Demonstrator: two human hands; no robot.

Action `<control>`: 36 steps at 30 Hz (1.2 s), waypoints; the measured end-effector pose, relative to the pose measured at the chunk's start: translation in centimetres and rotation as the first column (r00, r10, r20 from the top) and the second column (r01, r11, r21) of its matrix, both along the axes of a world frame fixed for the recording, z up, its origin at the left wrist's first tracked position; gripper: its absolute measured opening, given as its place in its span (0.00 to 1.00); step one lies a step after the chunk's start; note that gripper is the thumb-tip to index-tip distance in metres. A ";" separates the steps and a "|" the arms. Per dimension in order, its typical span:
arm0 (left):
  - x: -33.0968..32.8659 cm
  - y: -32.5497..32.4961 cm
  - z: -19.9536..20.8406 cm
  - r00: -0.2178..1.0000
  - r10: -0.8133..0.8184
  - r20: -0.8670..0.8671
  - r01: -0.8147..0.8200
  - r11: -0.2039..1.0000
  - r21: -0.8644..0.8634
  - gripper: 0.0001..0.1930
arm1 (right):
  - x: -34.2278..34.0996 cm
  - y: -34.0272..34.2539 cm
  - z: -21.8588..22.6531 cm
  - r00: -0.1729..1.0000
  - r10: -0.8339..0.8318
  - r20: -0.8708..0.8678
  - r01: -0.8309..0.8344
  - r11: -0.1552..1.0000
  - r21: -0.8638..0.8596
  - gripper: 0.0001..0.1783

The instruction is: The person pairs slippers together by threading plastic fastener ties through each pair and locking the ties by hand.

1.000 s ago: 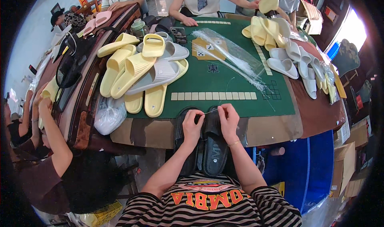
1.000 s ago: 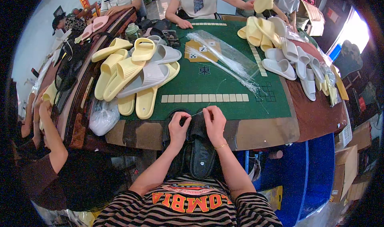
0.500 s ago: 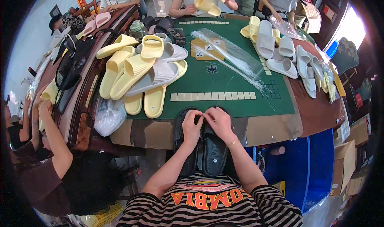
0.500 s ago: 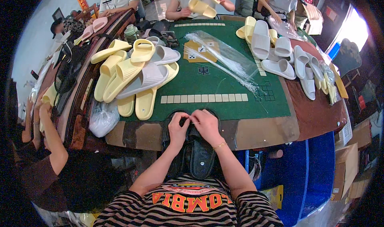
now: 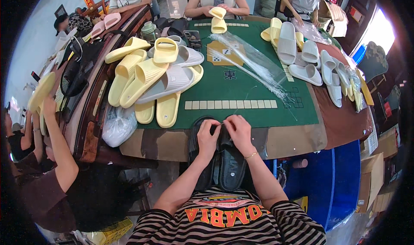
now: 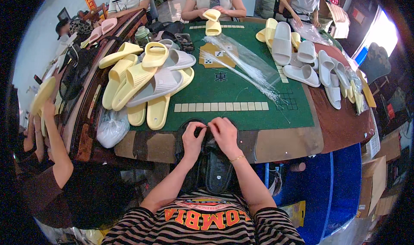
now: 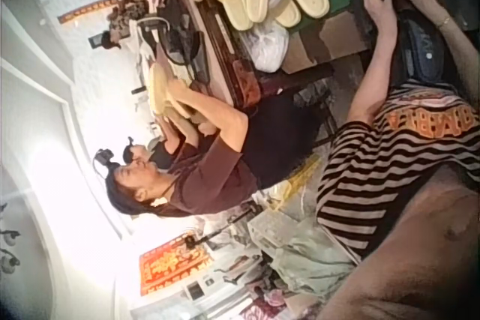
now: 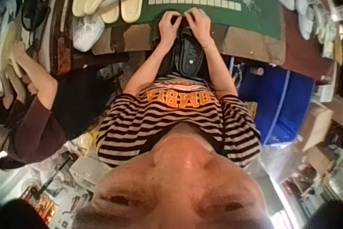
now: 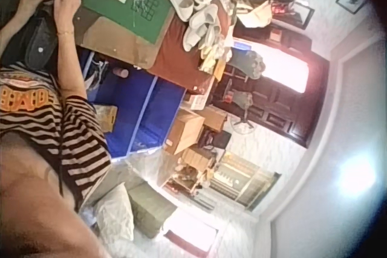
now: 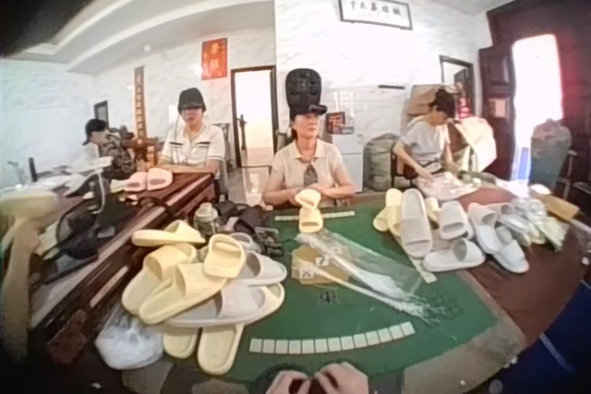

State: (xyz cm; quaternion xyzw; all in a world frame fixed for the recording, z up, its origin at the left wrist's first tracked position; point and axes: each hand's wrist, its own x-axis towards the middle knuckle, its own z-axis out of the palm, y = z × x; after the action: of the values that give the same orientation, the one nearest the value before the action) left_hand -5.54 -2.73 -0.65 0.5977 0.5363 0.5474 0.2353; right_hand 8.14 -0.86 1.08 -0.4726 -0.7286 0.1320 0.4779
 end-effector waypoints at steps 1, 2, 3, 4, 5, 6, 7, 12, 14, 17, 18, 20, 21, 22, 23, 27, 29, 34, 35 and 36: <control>0.0 -0.1 0.0 1.000 -0.011 0.005 0.011 1.000 0.017 0.06 | 0.1 0.0 -0.3 0.992 -0.056 -0.112 0.055 0.998 -0.013 0.05; 0.0 -0.1 0.1 1.000 -0.007 0.006 0.007 1.000 0.016 0.06 | 0.3 -0.1 -0.3 0.973 -0.120 -0.196 0.106 0.991 -0.077 0.05; 0.0 -0.1 0.2 1.000 -0.007 0.004 0.007 1.000 0.014 0.06 | 0.4 -0.3 -0.1 0.943 -0.188 -0.274 0.152 0.977 -0.146 0.05; -0.1 -0.1 0.2 1.000 -0.007 0.002 0.007 1.000 0.012 0.06 | 0.6 -0.3 0.0 0.927 -0.246 -0.282 0.198 0.962 -0.187 0.06; -0.1 -0.2 0.2 1.000 -0.005 0.003 0.005 1.000 0.010 0.06 | 0.5 -0.3 -0.1 0.928 -0.244 -0.281 0.196 0.962 -0.188 0.06; 0.0 -0.1 0.3 1.000 -0.005 0.000 0.005 1.000 0.007 0.06 | 0.5 -0.1 -0.1 0.959 -0.174 -0.223 0.153 0.982 -0.109 0.06; 0.0 -0.1 0.3 1.000 -0.004 -0.002 0.004 1.000 0.005 0.06 | 0.4 0.0 -0.1 0.981 -0.107 -0.159 0.103 0.994 -0.033 0.06; 0.0 -0.1 0.1 1.000 0.004 0.013 -0.004 1.000 -0.008 0.06 | -0.1 0.0 0.0 0.998 0.047 0.029 -0.046 0.999 -0.025 0.05; 0.0 -0.1 0.1 1.000 0.002 0.021 -0.002 1.000 0.002 0.06 | 0.2 0.0 -0.3 0.986 -0.090 -0.138 0.083 0.995 -0.059 0.05; 0.0 -0.2 0.2 1.000 -0.011 0.024 0.010 1.000 0.013 0.06 | 0.5 -0.2 -0.4 0.958 -0.152 -0.244 0.124 0.984 -0.127 0.04; 0.0 -0.1 0.1 1.000 -0.014 0.024 0.014 1.000 0.012 0.06 | 0.4 0.0 -0.3 0.974 -0.113 -0.196 0.099 0.992 -0.077 0.05; 0.0 -0.1 0.0 0.999 -0.028 0.036 0.027 1.000 0.012 0.06 | 0.0 0.0 -0.2 0.997 0.022 0.079 -0.019 0.999 -0.042 0.05; 0.0 0.0 0.1 0.999 -0.029 0.036 0.028 1.000 0.013 0.06 | -0.1 0.1 -0.2 0.996 0.045 0.077 -0.043 0.999 -0.028 0.05; 0.0 -0.1 0.1 0.999 -0.023 0.030 0.023 1.000 0.020 0.06 | -0.2 0.2 -0.2 0.995 0.069 0.075 -0.068 0.998 -0.014 0.05; 0.0 0.0 0.1 1.000 -0.018 0.024 0.017 1.000 0.026 0.06 | 0.0 0.1 -0.2 0.999 0.028 0.042 -0.025 0.998 -0.064 0.05; 0.0 -0.1 0.0 0.999 0.038 0.025 -0.039 0.998 0.049 0.06 | 0.6 -0.3 0.2 0.952 -0.180 -0.249 0.130 0.971 -0.202 0.06; 0.1 -0.1 0.1 0.997 0.070 0.038 -0.071 0.997 0.022 0.06 | 0.6 -0.2 -0.3 0.956 -0.167 -0.241 0.133 0.979 -0.153 0.06; -0.1 0.2 -0.3 0.996 -0.053 -0.069 0.059 0.995 0.077 0.06 | 0.1 0.0 -0.2 0.999 0.015 0.030 -0.013 0.996 -0.085 0.06; -0.1 0.2 -0.3 0.995 -0.052 -0.081 0.059 0.995 0.080 0.06 | 0.2 0.1 -0.4 1.000 -0.016 -0.023 0.014 0.997 -0.075 0.06; 0.0 0.0 -0.1 0.999 0.002 -0.047 0.001 0.998 0.067 0.06 | 0.2 0.2 -0.4 0.992 -0.057 -0.114 0.051 0.997 -0.053 0.06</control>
State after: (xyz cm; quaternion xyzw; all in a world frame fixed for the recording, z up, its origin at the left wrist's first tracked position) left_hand -5.57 -2.68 -0.78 0.6180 0.5232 0.5509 0.2022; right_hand 8.33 -0.64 0.72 -0.4956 -0.6832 0.1645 0.5105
